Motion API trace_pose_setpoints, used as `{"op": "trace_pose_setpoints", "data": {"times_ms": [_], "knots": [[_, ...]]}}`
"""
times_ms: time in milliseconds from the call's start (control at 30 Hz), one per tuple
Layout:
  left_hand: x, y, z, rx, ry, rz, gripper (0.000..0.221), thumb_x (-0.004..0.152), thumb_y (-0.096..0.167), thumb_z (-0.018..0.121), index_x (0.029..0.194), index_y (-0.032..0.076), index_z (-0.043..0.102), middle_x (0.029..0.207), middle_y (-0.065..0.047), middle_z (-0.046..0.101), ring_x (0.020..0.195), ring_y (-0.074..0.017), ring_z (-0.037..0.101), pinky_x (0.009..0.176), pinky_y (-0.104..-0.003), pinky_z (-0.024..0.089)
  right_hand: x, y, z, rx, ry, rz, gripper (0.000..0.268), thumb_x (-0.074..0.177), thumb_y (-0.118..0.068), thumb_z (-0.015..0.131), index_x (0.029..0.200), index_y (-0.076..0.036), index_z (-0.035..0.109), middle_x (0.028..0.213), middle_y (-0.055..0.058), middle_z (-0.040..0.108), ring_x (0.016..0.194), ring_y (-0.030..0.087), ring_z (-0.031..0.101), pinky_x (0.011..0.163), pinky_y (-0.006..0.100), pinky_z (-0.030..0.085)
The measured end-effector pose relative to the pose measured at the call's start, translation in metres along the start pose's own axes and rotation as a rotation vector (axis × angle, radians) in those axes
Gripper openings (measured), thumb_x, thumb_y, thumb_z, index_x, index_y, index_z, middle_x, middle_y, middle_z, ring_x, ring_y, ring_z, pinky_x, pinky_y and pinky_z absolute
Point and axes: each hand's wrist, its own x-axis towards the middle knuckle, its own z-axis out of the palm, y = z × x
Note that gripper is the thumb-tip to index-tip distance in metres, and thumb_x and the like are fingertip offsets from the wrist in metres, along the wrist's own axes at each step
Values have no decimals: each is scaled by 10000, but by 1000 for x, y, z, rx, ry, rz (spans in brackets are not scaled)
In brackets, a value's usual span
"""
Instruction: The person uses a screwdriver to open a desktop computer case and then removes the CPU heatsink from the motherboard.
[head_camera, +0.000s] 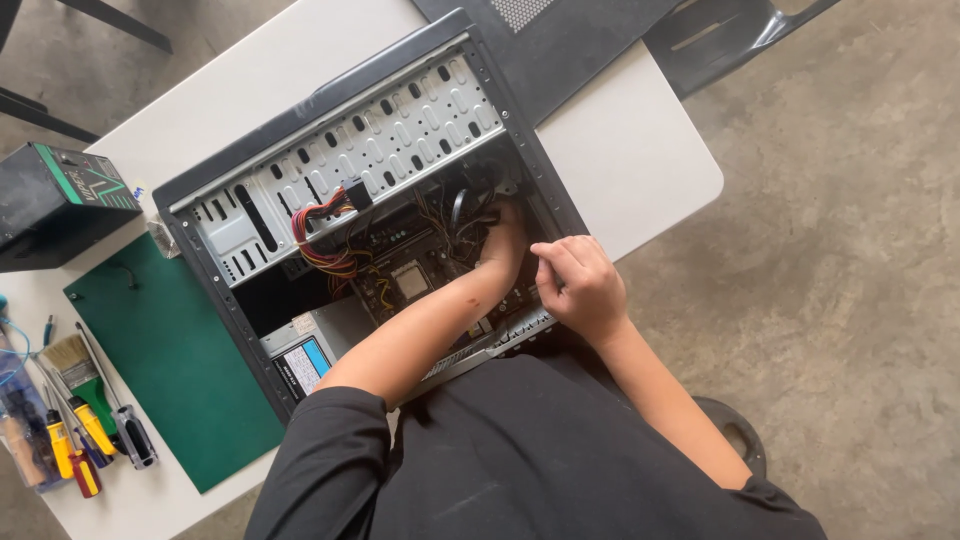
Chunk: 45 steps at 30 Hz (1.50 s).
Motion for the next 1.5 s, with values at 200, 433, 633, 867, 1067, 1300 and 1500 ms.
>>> {"op": "trace_pose_setpoints", "data": {"times_ms": [200, 433, 633, 867, 1067, 1300, 1500], "knots": [[64, 26, 57, 355, -58, 115, 111, 901, -4, 802, 850, 94, 799, 772, -58, 735, 736, -292, 689, 658, -517, 577, 2, 0, -1, 1, 0, -11, 176, 908, -16, 640, 998, -94, 769, 729, 32, 622, 678, 209, 662, 724, 336, 575], [52, 11, 54, 443, 16, 254, 206, 859, -50, 715, 662, 4, 698, 577, -209, 650, 569, -424, 650, 531, -552, 561, -1, 3, 3, 2, 10, -12, 160, 920, -31, 641, 1002, -98, 761, 735, 28, 616, 683, 212, 660, 728, 342, 578], [17, -22, 55, 695, 187, 435, 289, 951, 39, 577, 737, 167, 723, 720, -64, 694, 759, -284, 678, 699, -506, 539, -3, 5, 4, 13, 15, -17, 136, 917, -44, 649, 985, -95, 755, 734, 37, 613, 679, 228, 659, 721, 349, 576], [1, -52, 75, 672, 511, 461, 244, 962, 145, 675, 727, 178, 736, 740, -53, 698, 811, -257, 671, 911, -587, 487, -3, 5, 5, 7, 15, -18, 151, 914, -36, 638, 998, -94, 750, 737, 33, 611, 684, 230, 660, 725, 353, 578], [-6, -71, 83, 587, 671, 481, 174, 961, 165, 707, 798, 182, 765, 796, -45, 727, 838, -225, 686, 1082, -623, 390, -4, 5, 5, -6, 6, -13, 144, 918, -42, 634, 995, -96, 743, 737, 25, 605, 685, 226, 660, 719, 360, 577], [-4, -59, 76, 553, 581, 449, 123, 973, 175, 700, 889, 180, 790, 879, -44, 760, 932, -235, 711, 1212, -706, 225, -1, 4, 4, 11, 20, -31, 139, 907, -26, 639, 980, -85, 743, 719, 35, 593, 663, 234, 653, 699, 358, 568], [-14, -68, 37, 574, 437, 405, 162, 1054, 321, 652, 1045, 343, 811, 1023, 133, 794, 1082, -79, 700, 1231, -574, 230, 0, 3, 3, 12, 26, -18, 130, 913, -39, 641, 961, -94, 748, 700, 24, 586, 644, 210, 640, 707, 335, 566]]}}
